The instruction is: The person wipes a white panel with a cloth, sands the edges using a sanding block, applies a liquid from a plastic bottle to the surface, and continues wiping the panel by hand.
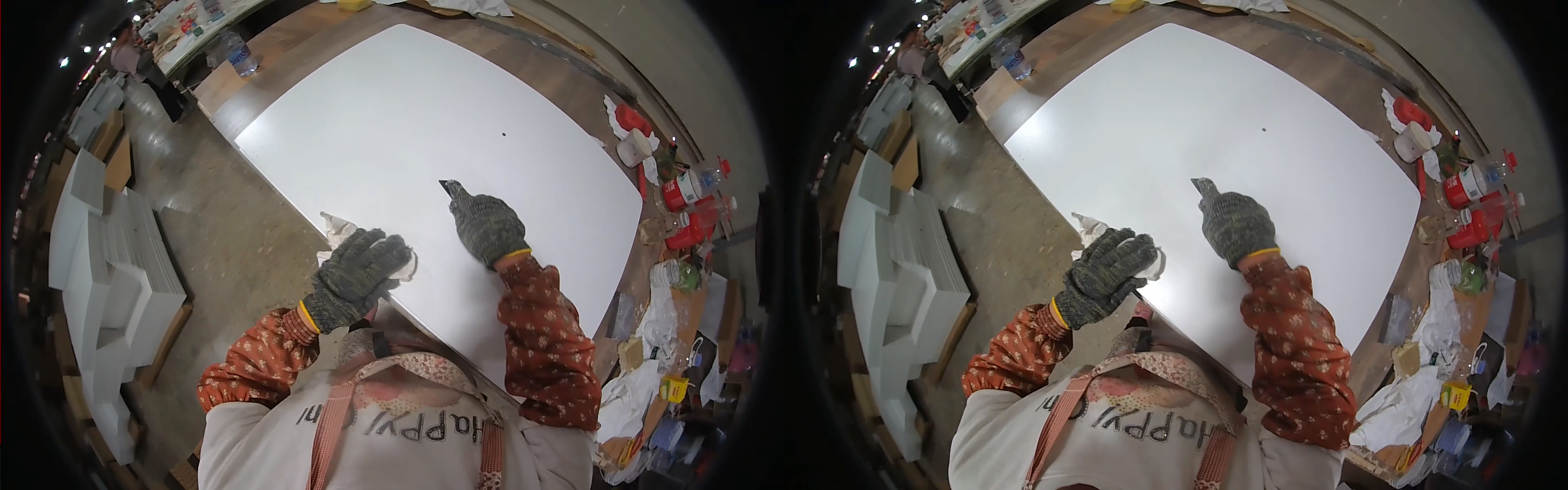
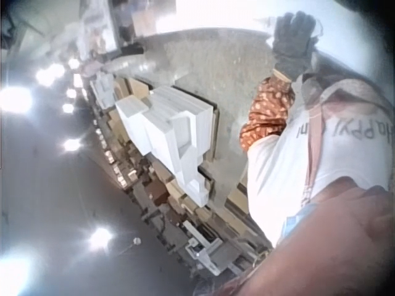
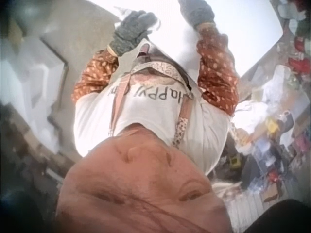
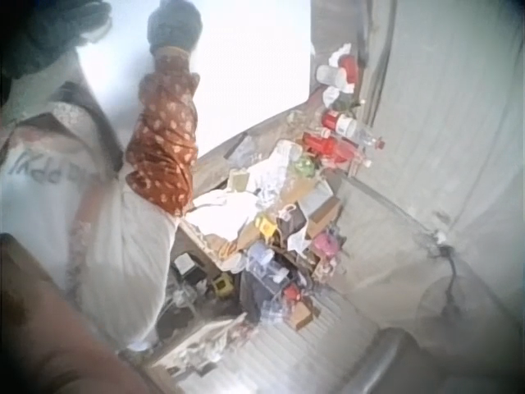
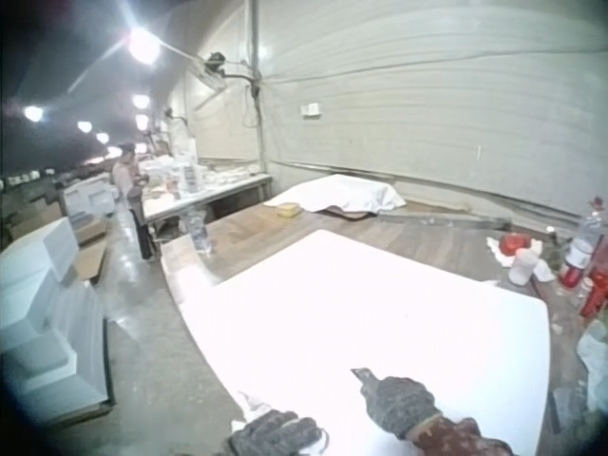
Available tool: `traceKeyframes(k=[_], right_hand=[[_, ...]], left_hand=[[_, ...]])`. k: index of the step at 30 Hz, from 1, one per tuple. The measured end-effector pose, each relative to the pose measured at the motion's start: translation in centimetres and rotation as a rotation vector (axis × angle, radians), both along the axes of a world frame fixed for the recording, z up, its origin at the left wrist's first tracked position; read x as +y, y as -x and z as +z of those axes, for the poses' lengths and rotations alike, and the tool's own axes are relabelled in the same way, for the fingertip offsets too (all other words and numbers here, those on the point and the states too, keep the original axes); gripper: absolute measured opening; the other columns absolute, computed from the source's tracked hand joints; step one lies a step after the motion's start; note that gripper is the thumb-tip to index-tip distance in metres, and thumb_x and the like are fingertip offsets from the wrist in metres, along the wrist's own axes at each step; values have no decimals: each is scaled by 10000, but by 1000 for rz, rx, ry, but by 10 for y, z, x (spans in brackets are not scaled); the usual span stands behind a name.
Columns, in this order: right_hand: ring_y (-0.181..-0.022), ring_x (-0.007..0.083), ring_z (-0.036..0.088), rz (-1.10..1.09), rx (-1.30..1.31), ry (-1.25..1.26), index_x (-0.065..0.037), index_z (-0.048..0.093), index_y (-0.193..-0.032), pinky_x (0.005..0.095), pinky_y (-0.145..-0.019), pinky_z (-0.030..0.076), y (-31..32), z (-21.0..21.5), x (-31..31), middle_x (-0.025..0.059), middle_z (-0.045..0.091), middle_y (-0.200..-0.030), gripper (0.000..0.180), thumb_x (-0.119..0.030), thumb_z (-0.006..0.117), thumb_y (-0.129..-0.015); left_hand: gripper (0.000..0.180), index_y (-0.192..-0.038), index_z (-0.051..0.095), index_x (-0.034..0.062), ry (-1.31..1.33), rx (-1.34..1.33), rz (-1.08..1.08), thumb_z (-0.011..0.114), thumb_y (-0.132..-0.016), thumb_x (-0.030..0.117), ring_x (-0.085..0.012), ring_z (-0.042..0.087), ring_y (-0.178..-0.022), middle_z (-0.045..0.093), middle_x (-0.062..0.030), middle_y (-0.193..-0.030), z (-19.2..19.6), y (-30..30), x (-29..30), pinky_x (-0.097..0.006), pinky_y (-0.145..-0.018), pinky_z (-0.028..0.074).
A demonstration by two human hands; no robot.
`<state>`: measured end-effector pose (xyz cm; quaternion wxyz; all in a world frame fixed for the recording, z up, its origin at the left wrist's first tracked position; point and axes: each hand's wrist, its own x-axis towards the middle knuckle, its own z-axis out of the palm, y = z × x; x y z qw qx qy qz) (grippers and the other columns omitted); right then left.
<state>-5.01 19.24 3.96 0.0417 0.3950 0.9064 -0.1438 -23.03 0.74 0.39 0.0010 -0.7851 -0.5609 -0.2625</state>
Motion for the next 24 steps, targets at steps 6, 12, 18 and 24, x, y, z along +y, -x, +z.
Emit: traceKeyframes(k=[6, 12, 18, 24], right_hand=[[-707, 305, 649, 27, -19, -130, -92, 451, -1345, 453, -648, 516, -1, -10, -4, 132, 674, -783, 408, -231, 437, -961], [-592, 279, 627, 8, 89, -91, -70, 477, -1323, 432, -532, 500, 38, -9, -3, 135, 651, -710, 413, -260, 469, -957], [-493, 252, 601, 27, 254, -193, -87, 580, -1196, 438, -446, 484, 95, -8, -30, 123, 623, -639, 329, -293, 502, -951], [-513, 243, 595, 53, 55, -45, -106, 495, -1313, 444, -454, 471, 100, -5, -40, 103, 609, -621, 388, -256, 488, -956]], left_hand=[[473, -1258, 573, 51, -36, -132, 124, 693, -802, 69, -317, 528, -1216, 574, -148, -1285, -1, 86, 3, -435, -1038, 404], [427, -1243, 587, 68, -57, -115, 154, 674, -825, 79, -311, 559, -1160, 601, -115, -1245, 5, 148, 20, -426, -1013, 413], [377, -1251, 566, 28, -23, -378, 130, 579, -875, 13, -287, 585, -1128, 610, -126, -1226, -2, 182, 37, -406, -967, 472], [412, -1244, 579, 45, -30, -210, -30, 608, -833, 25, -305, 589, -1121, 608, -136, -1229, 5, 189, 38, -404, -951, 476]])
